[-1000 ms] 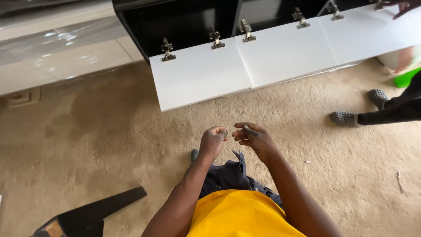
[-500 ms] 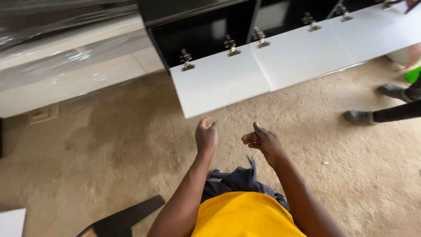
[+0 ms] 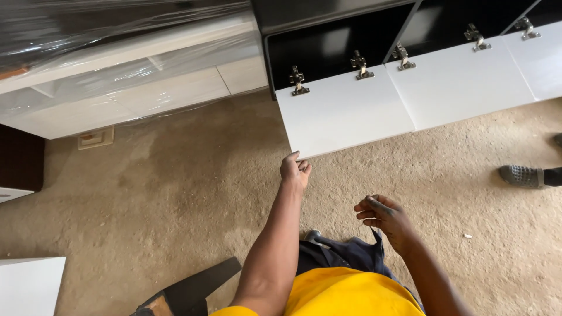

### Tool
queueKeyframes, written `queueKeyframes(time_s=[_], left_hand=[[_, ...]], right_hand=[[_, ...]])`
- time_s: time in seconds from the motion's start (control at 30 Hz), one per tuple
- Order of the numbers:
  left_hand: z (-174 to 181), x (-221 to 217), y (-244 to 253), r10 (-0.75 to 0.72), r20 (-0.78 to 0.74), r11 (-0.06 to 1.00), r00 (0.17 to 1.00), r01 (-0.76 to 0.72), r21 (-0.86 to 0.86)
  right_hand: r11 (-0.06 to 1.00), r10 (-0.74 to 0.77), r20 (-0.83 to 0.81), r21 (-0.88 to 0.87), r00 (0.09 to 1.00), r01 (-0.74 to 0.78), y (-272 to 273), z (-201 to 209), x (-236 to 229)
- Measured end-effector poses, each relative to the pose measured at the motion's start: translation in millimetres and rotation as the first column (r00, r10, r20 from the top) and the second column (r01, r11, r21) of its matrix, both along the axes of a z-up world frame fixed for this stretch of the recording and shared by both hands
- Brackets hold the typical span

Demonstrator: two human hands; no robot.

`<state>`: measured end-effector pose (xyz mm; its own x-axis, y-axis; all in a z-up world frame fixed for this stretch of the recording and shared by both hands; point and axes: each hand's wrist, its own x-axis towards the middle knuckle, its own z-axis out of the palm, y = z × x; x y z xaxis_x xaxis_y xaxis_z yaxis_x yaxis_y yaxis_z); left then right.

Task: Installing metal hinges onto cabinet doors using a power drill and then wiping the top surface of the cabinet with a cloth.

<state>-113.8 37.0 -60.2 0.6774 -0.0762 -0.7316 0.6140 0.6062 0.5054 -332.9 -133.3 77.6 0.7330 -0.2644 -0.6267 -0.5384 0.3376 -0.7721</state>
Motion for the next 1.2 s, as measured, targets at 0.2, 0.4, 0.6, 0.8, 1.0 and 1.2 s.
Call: queueKeyframes(time_s=[0.2,0.4,0.6,0.8,1.0,1.2], left_hand=[[40.7,18.7,-10.4,0.18,-0.072,0.983,0.981,-0.182,-0.022],[99.7,22.7,-7.5,0.126,-0.027,0.992,0.992,-0.125,0.014],[-2.9,11.7,-8.9,0.02,-0.076,0.997,0.997,-0.015,0.07],[55.0,-31.5,-31.3,-0.271,-0.045,0.953,0.962,0.274,0.131],[65.1,-104.2,-143.8,-0.593,-0.041,0.799,0.804,0.594,0.091],[81.5,-247.5,-278.2,-0.917,0.198,0.395,0.346,0.848,0.352]], right_hand=[[1.0,-0.007,0.01,-0.015,1.0,0.007,3.9,3.9,6.0],[1.0,0.013,0.038,0.012,0.999,-0.014,11.2,-0.2,21.2],[0.999,-0.047,0.043,0.023,0.998,0.046,13.4,7.8,21.2],[0.985,-0.158,0.011,0.069,0.987,0.157,-7.3,-1.7,0.7],[0.955,-0.295,0.063,0.049,0.953,0.292,-43.9,-11.5,-36.0],[0.737,-0.672,0.082,0.159,0.736,0.656,-100.5,-15.4,-99.7]])
